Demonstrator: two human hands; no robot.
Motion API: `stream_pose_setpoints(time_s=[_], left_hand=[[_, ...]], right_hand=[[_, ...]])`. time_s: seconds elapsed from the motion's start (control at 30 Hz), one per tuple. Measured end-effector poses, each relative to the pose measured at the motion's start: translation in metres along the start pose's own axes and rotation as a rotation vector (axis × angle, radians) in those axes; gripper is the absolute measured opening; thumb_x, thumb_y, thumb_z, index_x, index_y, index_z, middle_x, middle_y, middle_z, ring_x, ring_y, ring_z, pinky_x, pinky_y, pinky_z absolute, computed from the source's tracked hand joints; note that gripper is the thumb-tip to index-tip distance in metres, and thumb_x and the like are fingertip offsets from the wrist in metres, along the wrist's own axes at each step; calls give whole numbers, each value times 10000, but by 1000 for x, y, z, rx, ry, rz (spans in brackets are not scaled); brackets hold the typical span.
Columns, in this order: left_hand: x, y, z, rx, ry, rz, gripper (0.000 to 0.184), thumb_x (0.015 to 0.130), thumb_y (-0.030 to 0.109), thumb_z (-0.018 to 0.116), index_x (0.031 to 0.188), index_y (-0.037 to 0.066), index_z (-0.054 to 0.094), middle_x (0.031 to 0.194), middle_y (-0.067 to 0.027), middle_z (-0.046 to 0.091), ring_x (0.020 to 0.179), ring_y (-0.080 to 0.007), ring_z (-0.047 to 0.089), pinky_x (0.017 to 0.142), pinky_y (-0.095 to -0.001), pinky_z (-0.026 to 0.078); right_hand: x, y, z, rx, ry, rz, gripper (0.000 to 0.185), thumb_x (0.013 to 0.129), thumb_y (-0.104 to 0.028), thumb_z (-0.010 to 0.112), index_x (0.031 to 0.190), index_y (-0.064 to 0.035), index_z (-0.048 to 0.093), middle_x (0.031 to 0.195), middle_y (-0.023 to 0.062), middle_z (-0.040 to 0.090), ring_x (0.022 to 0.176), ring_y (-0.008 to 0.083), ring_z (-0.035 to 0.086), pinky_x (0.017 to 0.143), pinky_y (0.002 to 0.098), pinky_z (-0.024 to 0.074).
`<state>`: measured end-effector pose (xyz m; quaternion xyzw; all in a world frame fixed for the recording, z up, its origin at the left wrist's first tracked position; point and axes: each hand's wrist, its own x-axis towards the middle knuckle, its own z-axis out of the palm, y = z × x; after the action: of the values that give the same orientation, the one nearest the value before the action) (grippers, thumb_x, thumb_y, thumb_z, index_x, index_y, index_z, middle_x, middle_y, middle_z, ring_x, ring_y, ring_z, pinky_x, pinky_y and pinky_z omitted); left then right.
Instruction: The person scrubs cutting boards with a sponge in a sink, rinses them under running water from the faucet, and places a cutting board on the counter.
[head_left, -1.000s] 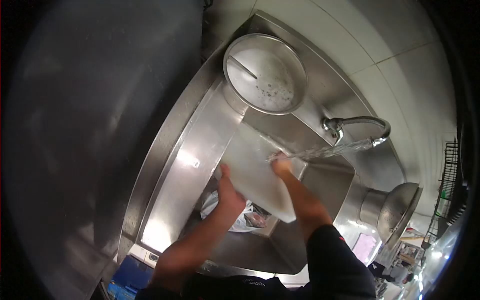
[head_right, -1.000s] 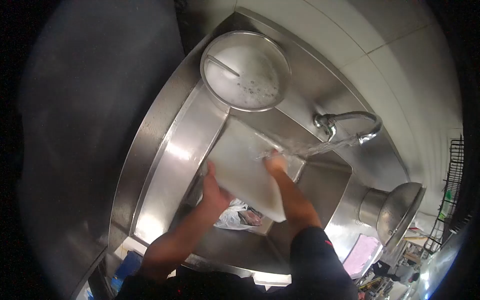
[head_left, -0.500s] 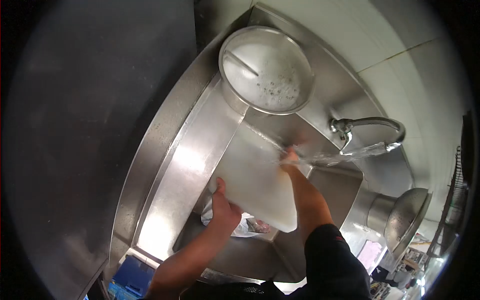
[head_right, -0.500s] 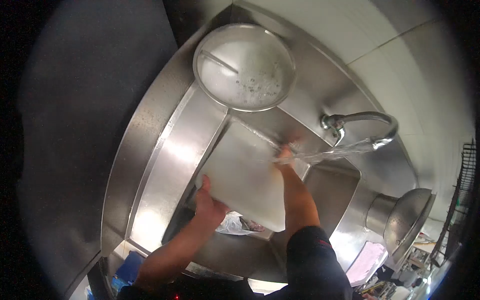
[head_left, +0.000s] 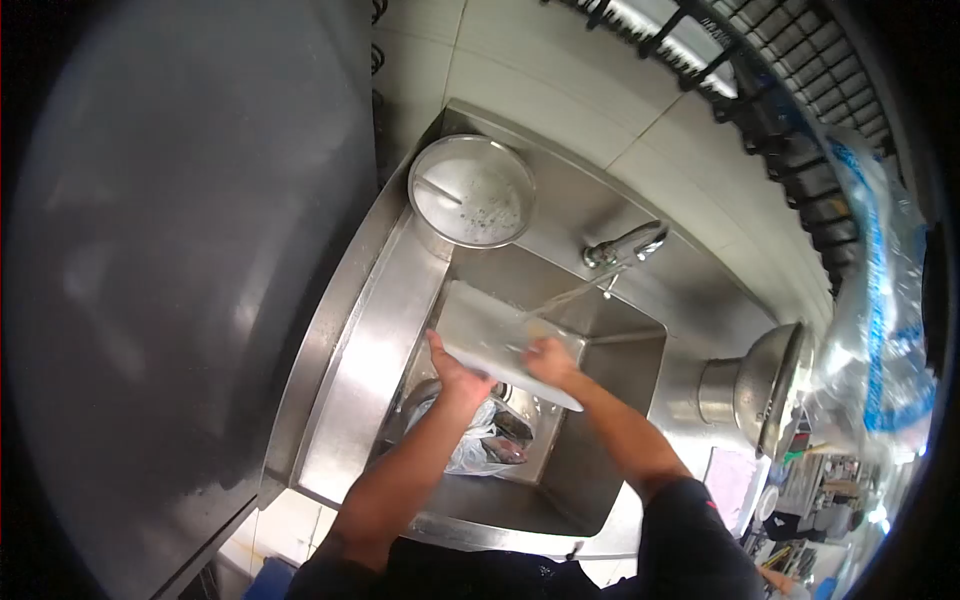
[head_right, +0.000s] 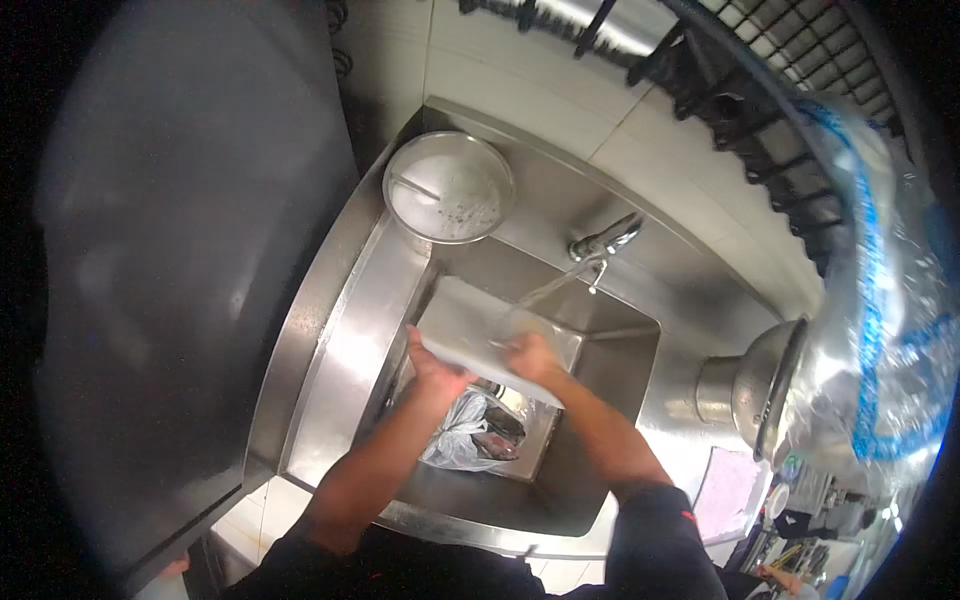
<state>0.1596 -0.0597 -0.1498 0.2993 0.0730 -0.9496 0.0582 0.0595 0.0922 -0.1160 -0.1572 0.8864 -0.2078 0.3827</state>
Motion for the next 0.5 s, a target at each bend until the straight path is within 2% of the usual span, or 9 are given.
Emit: stream_pose_setpoints(time_s=[0.07,0.1,0.17,0.2,0.27,0.33,0.37,0.47,0.5], left_hand=[[-10,-6,14,11,40,17,822,838,786,282,1388,195,435,1401,-97,452,1282,-348,417,1029,-571,356],[-3,-13,10,20,22,15,822,838,786,282,1388,195,435,1401,-97,452,1282,-348,417,1029,-571,356],[17,-27,-5,9,-42,94,828,843,788,233,1378,194,446,1398,-86,455,1285,-324,417,1047,-539,346],[16,-29,-3,-10,7,31,844,844,791,210,1378,183,449,1389,-83,466,1278,-317,425,1058,-532,334],[18,-26,2,-6,4,68,848,847,787,203,1384,177,443,1386,-84,468,1281,-318,422,1057,-536,334],[1,-16,16,-75,91,-47,734,935,666,142,1370,165,456,1364,-68,486,1269,-268,439,1057,-467,350],[1,-17,14,-80,93,-50,734,935,666,142,1370,165,456,1364,-68,486,1269,-268,439,1057,-467,350],[-3,-21,15,-81,46,71,718,959,621,108,1388,149,439,1402,-77,458,1290,-285,419,1087,-469,319],[-5,-22,17,-84,43,73,718,959,621,108,1388,149,439,1402,-77,458,1290,-285,419,1087,-469,319]], right_hand=[[1,55,1,-6,123,41,347,852,-307,593,1031,-24,686,1004,195,687,936,299,672,851,412,510],[-2,51,-2,-8,221,85,355,853,-310,582,1032,-22,684,1021,206,680,951,310,667,853,421,509],[41,-20,23,-246,162,-83,409,843,-323,561,1118,-35,654,1073,220,659,1011,345,633,905,441,482],[71,-53,45,-100,298,32,368,833,-306,558,1069,-52,679,1036,215,670,976,349,635,904,439,479],[85,-96,47,-14,166,-386,336,816,-284,563,997,-38,701,1025,209,674,971,354,634,905,434,477],[86,-38,59,-66,137,-318,326,821,-283,561,999,-51,705,1031,203,672,953,358,641,888,434,488],[81,-4,52,-144,124,-268,317,826,-282,559,1000,-65,710,1036,196,670,934,362,648,870,433,499],[4,50,7,-98,99,-223,348,844,-313,531,1001,-61,712,1046,200,667,992,339,637,907,427,480],[10,69,11,-166,153,-78,342,847,-315,532,989,-64,716,1025,204,670,989,340,637,906,428,479]])
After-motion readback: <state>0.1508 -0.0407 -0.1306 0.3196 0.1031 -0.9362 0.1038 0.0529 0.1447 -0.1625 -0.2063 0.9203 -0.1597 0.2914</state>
